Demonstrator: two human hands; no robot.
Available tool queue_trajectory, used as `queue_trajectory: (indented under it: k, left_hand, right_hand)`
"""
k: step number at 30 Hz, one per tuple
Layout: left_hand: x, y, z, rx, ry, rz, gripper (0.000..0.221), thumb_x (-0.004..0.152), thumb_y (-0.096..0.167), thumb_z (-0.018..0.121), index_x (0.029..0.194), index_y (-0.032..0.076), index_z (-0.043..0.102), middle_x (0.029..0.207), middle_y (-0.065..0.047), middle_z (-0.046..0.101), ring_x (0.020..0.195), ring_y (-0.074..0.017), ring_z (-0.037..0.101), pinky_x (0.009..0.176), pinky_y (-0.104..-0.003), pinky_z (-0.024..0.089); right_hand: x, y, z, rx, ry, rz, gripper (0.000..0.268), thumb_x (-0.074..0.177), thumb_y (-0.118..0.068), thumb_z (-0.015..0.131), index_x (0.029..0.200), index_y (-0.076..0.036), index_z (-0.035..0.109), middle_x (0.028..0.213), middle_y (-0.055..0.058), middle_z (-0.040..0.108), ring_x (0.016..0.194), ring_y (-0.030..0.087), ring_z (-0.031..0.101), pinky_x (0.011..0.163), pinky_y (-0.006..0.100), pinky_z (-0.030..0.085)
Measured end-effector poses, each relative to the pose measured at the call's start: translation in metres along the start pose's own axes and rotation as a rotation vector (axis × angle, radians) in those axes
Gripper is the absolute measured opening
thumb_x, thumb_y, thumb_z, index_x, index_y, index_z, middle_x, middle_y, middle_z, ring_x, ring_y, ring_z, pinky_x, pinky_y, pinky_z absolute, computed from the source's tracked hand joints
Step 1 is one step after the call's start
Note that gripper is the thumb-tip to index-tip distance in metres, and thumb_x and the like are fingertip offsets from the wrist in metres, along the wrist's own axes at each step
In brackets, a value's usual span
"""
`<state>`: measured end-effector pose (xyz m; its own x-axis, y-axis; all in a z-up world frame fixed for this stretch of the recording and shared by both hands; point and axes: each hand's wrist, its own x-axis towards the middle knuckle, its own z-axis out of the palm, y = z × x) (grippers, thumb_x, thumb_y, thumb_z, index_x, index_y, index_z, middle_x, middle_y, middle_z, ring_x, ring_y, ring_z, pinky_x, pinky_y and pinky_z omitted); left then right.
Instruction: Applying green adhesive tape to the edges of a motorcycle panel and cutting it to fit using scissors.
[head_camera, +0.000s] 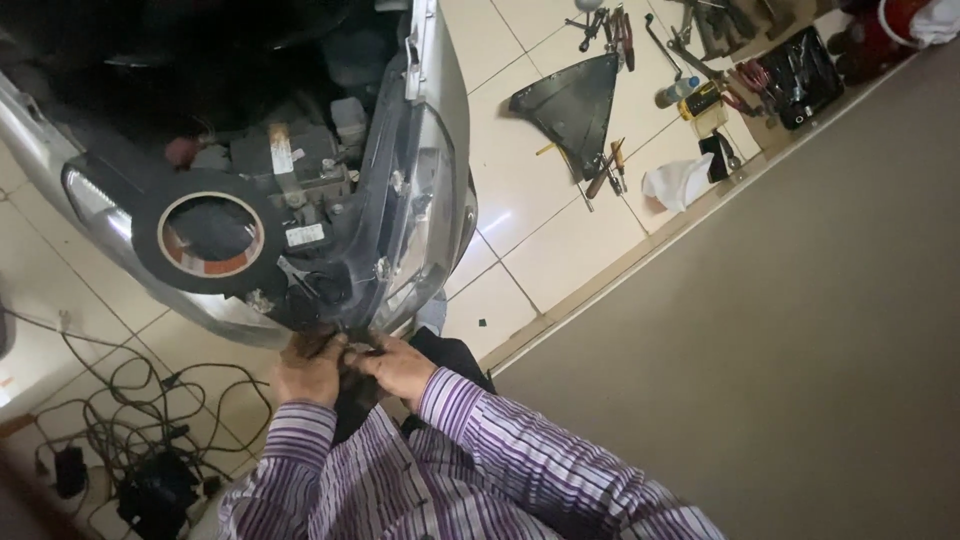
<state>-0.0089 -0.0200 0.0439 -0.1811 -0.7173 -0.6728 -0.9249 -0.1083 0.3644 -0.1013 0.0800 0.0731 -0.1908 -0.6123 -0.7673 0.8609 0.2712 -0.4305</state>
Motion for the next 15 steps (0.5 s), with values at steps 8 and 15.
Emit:
queue_trajectory:
  k: [8, 15]
  left_hand:
    - [0.002, -0.006, 0.006, 0.041, 0.030, -0.008, 0.042, 0.101, 0.035, 0.062, 0.135, 0.010, 0.062, 0.132, -0.013, 0.070, 0.126, -0.0271, 0.062, 0.106, -0.046, 0.047]
    - [0.011, -0.015, 0.010, 0.005, 0.084, 0.037, 0.037, 0.100, 0.030, 0.062, 0.131, 0.010, 0.066, 0.125, -0.015, 0.072, 0.119, -0.0326, 0.067, 0.100, -0.050, 0.050]
  right_hand:
    - [-0.016, -0.007, -0.002, -0.535, -0.091, -0.136, 0.060, 0.087, -0.034, 0.076, 0.138, -0.005, 0.060, 0.132, 0.021, 0.062, 0.124, 0.032, 0.060, 0.105, 0.042, 0.050]
    - [0.027, 0.026, -0.029, -0.628, -0.038, -0.112, 0.061, 0.084, -0.049, 0.080, 0.133, -0.015, 0.067, 0.129, 0.010, 0.068, 0.124, 0.023, 0.062, 0.104, 0.035, 0.050]
